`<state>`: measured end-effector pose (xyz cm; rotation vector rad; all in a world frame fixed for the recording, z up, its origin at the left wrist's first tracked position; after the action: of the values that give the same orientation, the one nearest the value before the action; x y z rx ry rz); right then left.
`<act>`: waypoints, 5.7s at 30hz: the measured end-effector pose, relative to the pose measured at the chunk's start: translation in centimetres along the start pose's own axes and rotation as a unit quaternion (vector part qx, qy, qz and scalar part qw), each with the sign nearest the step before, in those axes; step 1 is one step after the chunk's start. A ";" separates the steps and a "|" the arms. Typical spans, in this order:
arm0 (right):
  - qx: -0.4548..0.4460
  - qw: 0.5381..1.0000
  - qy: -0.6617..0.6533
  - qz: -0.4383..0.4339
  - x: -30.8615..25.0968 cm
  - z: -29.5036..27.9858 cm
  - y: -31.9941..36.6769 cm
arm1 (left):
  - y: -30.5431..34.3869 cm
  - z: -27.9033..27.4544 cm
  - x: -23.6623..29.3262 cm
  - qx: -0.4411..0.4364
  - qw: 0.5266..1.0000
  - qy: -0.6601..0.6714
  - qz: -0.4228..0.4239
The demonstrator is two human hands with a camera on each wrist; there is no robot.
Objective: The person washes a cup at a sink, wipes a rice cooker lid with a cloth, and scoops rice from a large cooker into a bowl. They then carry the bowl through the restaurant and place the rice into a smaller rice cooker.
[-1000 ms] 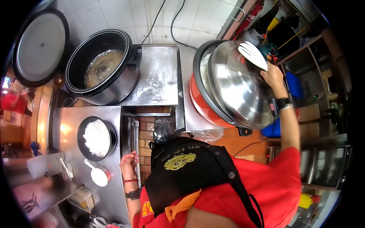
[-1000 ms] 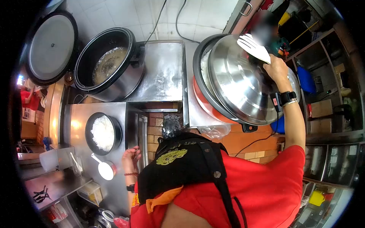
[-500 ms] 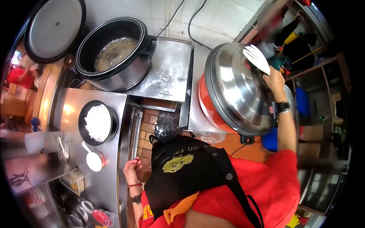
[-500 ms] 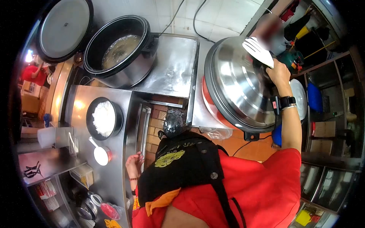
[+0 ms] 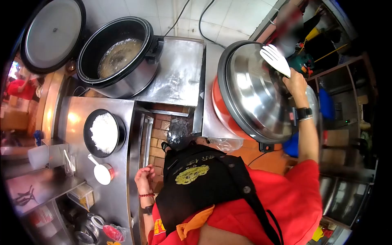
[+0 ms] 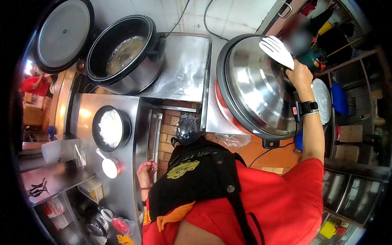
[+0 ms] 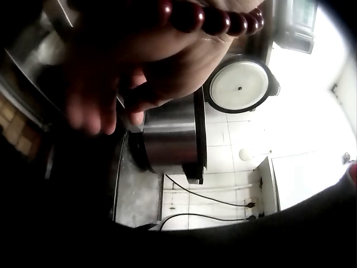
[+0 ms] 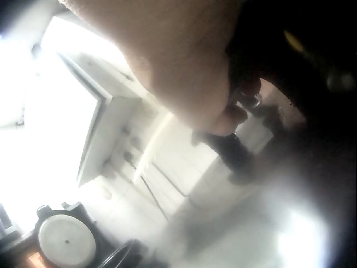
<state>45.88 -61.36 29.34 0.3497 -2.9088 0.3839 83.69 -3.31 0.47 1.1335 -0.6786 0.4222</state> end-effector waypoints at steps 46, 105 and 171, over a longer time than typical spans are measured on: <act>-0.598 0.565 -0.493 -0.282 -48.3 -2.1 30.4 | 4.6 -19.9 1.2 0.172 0.978 0.110 0.038; -0.752 0.259 -0.113 -0.595 -74.5 -12.5 68.4 | 37.4 -56.2 -13.1 0.700 0.697 0.126 0.096; -0.628 0.509 -0.366 -0.461 -79.9 -5.4 50.7 | 2.8 -29.1 14.4 0.006 0.993 0.100 0.066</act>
<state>110.06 4.27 5.73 1.7808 -1.9910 -2.2587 100.51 24.23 4.68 1.0436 -0.5769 0.6440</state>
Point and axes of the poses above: each hand's wrist, its own y-axis away from the middle knuckle, its own z-axis out of the palm, x = y × z, the point moved 9 cm from there along -y, towards the middle knuckle, and after that the axes turned 8 degrees about y, right-handed, at the moved point
